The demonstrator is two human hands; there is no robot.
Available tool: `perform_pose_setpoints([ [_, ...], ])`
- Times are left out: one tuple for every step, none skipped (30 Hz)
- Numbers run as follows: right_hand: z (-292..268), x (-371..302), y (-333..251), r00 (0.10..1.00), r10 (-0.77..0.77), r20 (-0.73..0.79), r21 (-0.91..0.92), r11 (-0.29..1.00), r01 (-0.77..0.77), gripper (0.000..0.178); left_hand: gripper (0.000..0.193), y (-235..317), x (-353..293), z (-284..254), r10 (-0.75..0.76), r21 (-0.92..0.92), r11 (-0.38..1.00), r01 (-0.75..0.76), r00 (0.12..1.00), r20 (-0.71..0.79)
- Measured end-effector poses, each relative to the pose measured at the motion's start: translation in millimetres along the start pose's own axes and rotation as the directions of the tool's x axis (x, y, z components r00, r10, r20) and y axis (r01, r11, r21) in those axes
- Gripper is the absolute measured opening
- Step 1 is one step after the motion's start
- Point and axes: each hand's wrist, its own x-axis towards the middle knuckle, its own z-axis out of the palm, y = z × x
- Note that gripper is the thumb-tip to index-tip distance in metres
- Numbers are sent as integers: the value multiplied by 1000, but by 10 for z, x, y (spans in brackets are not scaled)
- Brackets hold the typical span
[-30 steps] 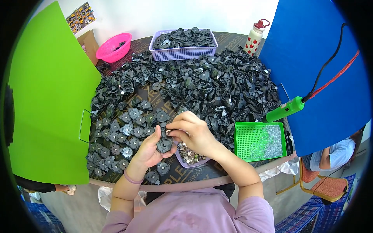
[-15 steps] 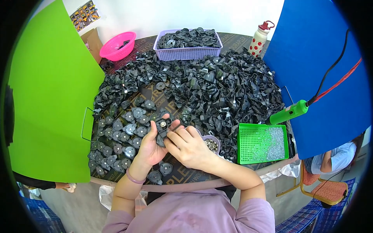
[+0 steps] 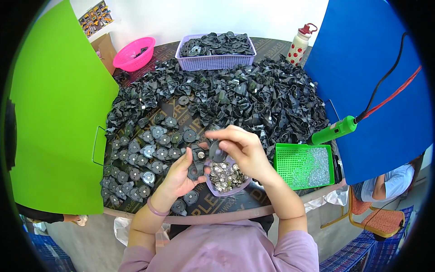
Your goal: Assembling small metal components into black plastic toy bases.
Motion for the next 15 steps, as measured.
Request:
perform_pose_setpoints([
  [68, -6, 2, 995, 94, -34, 121, 989, -89, 24, 45, -26, 0, 6, -20, 24, 1000, 20, 1000, -11],
  [116, -9, 43, 987, 146, -62, 120, 983, -138, 20, 45, -47, 4, 7, -26, 24, 999, 26, 1000, -8],
  [144, -21, 96, 985, 168, -48, 104, 981, -163, 14, 44, -68, 2, -1, -41, 48, 998, 41, 999, 1],
  [171, -28, 104, 982, 185, -26, 51, 982, -184, 11, 43, -88, 1, -9, -56, 73, 996, 55, 998, 10],
  [204, -33, 111, 979, 203, -5, -2, 979, -203, 9, 42, -108, -1, -12, -72, 97, 993, 70, 997, 19],
  [254, -44, 127, 989, 147, -21, -61, 987, -148, 5, 41, -122, -7, -6, -84, 86, 993, 81, 996, 31],
  [294, -43, 79, 995, 86, -42, -144, 985, -91, 6, 41, -141, -8, -18, -87, 87, 993, 84, 996, 31],
  [308, -44, 82, 999, -19, -49, -273, 962, 5, 6, 41, -162, -4, -42, -95, 75, 993, 91, 994, 51],
  [318, -40, 95, 991, -125, -40, -398, 912, 98, 7, 41, -168, 2, -54, -101, 64, 993, 97, 992, 73],
  [337, -45, 102, 991, -125, -43, -397, 913, 98, 7, 40, -168, 7, -35, -112, 30, 993, 110, 991, 68],
  [360, -58, 108, 991, -106, -83, -371, 926, 68, 7, 40, -170, 6, -33, -114, 32, 993, 112, 991, 67],
  [370, -69, 115, 989, -86, -122, -345, 938, 39, 7, 40, -177, 3, -33, -118, 17, 993, 117, 991, 68],
  [371, -74, 121, 989, -85, -123, -345, 938, 38, 7, 40, -181, 0, -33, -122, 1, 993, 122, 990, 68],
  [371, -77, 127, 988, -96, -117, -365, 930, 47, 7, 40, -182, 2, -31, -122, 1, 992, 122, 990, 69],
  [374, -79, 128, 988, -108, -110, -385, 921, 58, 8, 41, -180, -1, -24, -125, -16, 992, 126, 990, 68],
])
